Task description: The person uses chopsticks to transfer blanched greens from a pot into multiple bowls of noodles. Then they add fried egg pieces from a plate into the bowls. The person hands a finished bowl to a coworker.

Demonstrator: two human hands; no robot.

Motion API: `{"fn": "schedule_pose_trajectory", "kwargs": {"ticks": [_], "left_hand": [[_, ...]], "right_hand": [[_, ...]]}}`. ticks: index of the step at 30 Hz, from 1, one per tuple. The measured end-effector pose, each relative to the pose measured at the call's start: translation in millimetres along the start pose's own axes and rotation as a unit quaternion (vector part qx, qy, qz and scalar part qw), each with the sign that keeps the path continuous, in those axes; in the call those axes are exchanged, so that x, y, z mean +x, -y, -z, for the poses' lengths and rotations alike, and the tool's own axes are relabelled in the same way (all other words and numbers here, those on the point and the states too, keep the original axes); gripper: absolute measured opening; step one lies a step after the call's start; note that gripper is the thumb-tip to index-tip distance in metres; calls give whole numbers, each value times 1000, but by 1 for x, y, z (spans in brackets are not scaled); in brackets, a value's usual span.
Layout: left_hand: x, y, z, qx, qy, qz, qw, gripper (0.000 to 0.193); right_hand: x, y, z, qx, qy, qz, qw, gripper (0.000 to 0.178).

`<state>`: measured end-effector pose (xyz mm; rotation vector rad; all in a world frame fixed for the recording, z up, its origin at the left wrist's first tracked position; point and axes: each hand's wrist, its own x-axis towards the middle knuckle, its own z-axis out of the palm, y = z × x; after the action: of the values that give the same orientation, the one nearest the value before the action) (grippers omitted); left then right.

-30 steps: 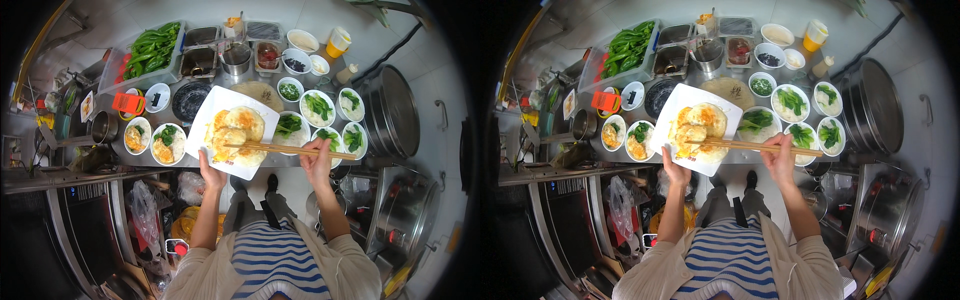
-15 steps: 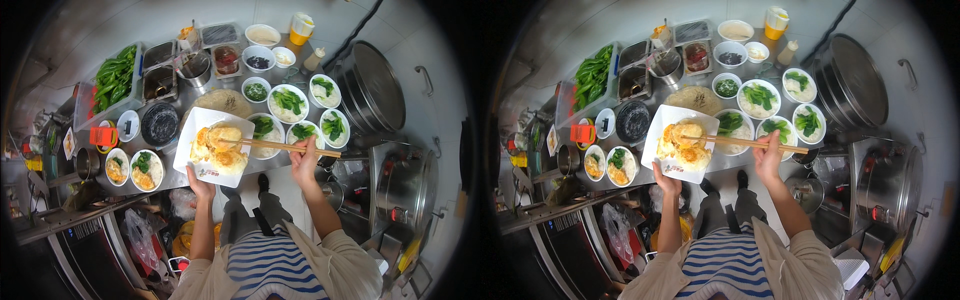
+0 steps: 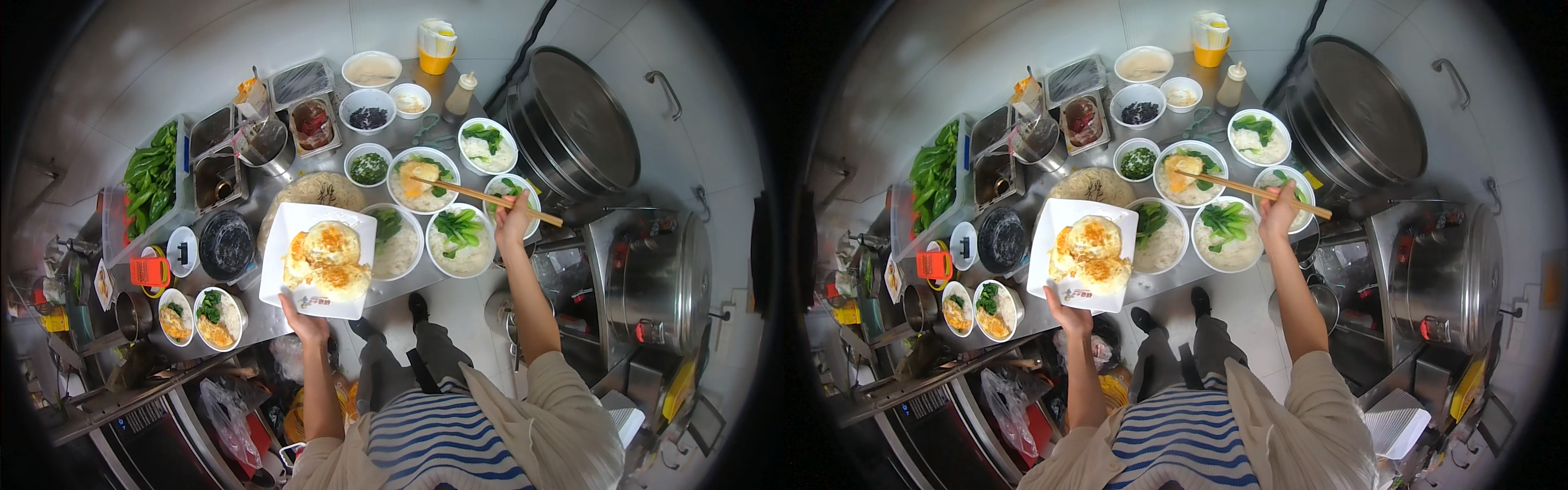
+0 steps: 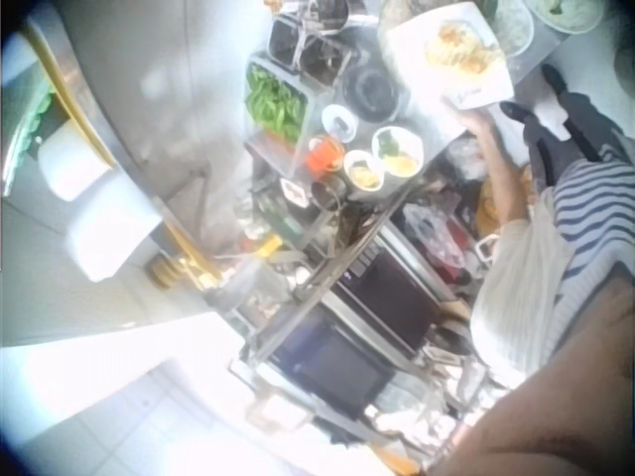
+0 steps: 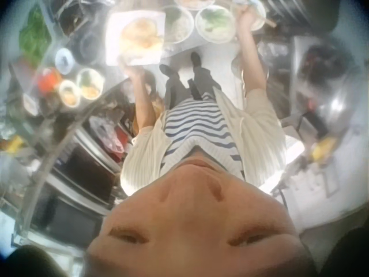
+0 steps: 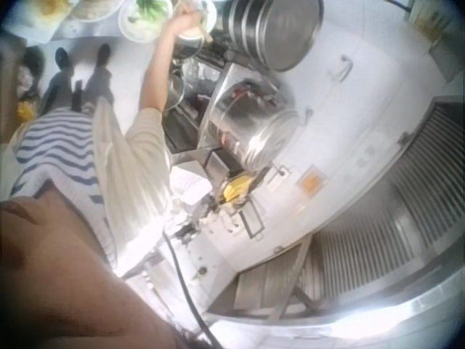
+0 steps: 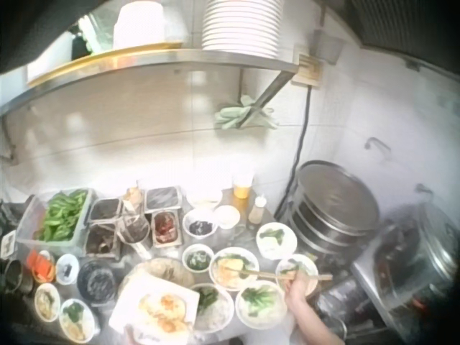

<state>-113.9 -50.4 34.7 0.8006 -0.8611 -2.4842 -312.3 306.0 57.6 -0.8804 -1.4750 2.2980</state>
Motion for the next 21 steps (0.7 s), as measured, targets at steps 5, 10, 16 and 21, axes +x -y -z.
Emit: {"fn": "schedule_pose_trajectory", "kwargs": {"ticks": [5, 10, 16, 21], "left_hand": [[-6, -8, 0, 1, -17, -9, 1000, 60], [-13, -17, -1, -4, -26, -17, 1000, 60], [-18, -31, 2, -7, -14, -29, 999, 63], [-22, -39, 1, -14, -12, -36, 999, 63]], "right_hand": [[10, -8, -26, -73, 57, 35, 995, 46], [-1, 40, -36, -168, 197, 72, 963, 50], [-15, 62, -24, -243, 268, 251, 898, 46], [-39, 56, -34, -301, 285, 277, 867, 41]]}}
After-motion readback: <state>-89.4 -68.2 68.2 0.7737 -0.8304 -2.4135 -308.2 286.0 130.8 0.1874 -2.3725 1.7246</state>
